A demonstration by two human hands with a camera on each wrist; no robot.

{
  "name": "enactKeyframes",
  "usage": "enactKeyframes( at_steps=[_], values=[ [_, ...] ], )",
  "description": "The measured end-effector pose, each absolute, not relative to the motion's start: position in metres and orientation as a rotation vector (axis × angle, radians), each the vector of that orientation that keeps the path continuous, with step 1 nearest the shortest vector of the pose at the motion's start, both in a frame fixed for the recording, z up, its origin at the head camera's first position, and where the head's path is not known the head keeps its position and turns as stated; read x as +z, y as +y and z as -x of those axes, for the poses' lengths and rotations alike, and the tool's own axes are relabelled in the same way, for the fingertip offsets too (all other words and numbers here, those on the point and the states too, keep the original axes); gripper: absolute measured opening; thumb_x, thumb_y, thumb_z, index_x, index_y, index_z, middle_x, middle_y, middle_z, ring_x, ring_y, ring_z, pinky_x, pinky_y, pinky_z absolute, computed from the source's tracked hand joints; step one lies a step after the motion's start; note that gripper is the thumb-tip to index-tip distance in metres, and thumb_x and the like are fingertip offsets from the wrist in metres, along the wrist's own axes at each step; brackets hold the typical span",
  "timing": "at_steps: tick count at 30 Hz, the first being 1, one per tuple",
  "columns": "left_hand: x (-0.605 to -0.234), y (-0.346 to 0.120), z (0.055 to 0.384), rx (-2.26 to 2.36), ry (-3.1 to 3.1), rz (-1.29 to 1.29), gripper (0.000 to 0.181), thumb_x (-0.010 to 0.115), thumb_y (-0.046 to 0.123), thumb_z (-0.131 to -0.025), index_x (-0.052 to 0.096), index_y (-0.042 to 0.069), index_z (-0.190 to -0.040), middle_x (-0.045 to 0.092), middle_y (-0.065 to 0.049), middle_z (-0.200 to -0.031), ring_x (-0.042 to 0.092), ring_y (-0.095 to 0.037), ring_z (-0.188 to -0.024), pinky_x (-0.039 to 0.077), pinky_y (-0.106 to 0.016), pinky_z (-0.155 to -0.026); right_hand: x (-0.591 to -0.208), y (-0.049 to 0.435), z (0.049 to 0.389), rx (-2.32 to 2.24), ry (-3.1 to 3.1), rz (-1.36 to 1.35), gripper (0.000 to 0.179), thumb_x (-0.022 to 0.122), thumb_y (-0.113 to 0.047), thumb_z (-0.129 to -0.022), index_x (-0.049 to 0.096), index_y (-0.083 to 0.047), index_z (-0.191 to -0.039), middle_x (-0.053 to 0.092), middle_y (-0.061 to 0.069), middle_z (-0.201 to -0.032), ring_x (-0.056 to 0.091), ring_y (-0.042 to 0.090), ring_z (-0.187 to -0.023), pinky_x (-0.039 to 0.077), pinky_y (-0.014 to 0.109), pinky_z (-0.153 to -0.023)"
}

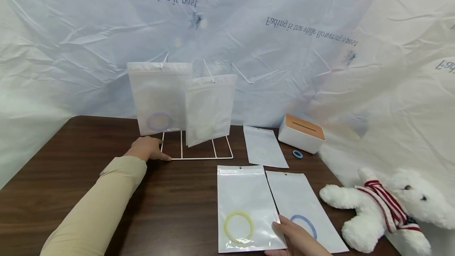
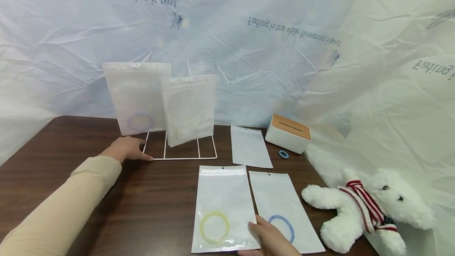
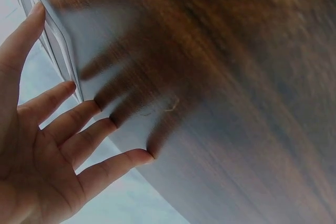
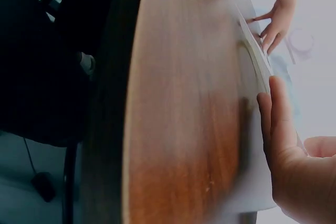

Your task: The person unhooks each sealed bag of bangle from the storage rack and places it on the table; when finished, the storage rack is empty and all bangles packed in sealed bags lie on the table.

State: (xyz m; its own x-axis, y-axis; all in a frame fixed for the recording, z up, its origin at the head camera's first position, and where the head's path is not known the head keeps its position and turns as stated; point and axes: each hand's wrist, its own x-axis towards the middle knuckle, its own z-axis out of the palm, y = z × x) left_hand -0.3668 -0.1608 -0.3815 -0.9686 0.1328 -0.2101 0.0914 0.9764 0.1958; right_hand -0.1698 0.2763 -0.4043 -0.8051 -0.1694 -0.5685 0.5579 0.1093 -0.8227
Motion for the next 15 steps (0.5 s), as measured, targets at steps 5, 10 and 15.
enactKeyframes(
  at_steps=[5, 10, 15],
  values=[
    [-0.381, -0.162, 0.367, 0.260, 2.905, -0.172, 0.091, 0.070, 0.060, -0.084, 0.044, -0.002, -0.147, 0.050, -0.032, -0.138, 0.055, -0.050, -0.114, 0.049, -0.057, -0.090, -0.403, 0.283, 0.171, -1.614, 1.967, -0.330, 0.081, 0.046, -0.032, -0.105, 0.003, 0.021, -0.147, 0.033, 0.040, -0.142, 0.045, 0.049, -0.128, 0.046, 0.053, -0.100],
    [-0.383, -0.162, 0.368, 0.264, 2.900, -0.169, 0.091, 0.069, 0.059, -0.085, 0.044, -0.001, -0.148, 0.050, -0.032, -0.139, 0.055, -0.050, -0.115, 0.050, -0.056, -0.089, -0.387, 0.289, 0.173, -1.464, 2.135, -0.286, 0.087, 0.047, -0.044, -0.104, 0.007, 0.019, -0.149, 0.030, 0.046, -0.142, 0.040, 0.058, -0.128, 0.049, 0.059, -0.092],
    [-0.382, -0.163, 0.370, 0.255, 2.894, -0.170, 0.091, 0.069, 0.061, -0.084, 0.045, 0.001, -0.147, 0.050, -0.031, -0.139, 0.055, -0.050, -0.115, 0.051, -0.055, -0.086, -0.366, 0.294, 0.176, -1.177, 2.415, -0.151, 0.085, 0.054, -0.043, -0.101, 0.013, 0.010, -0.154, 0.062, 0.020, -0.119, 0.064, 0.035, -0.108, 0.057, 0.050, -0.075]
  ],
)
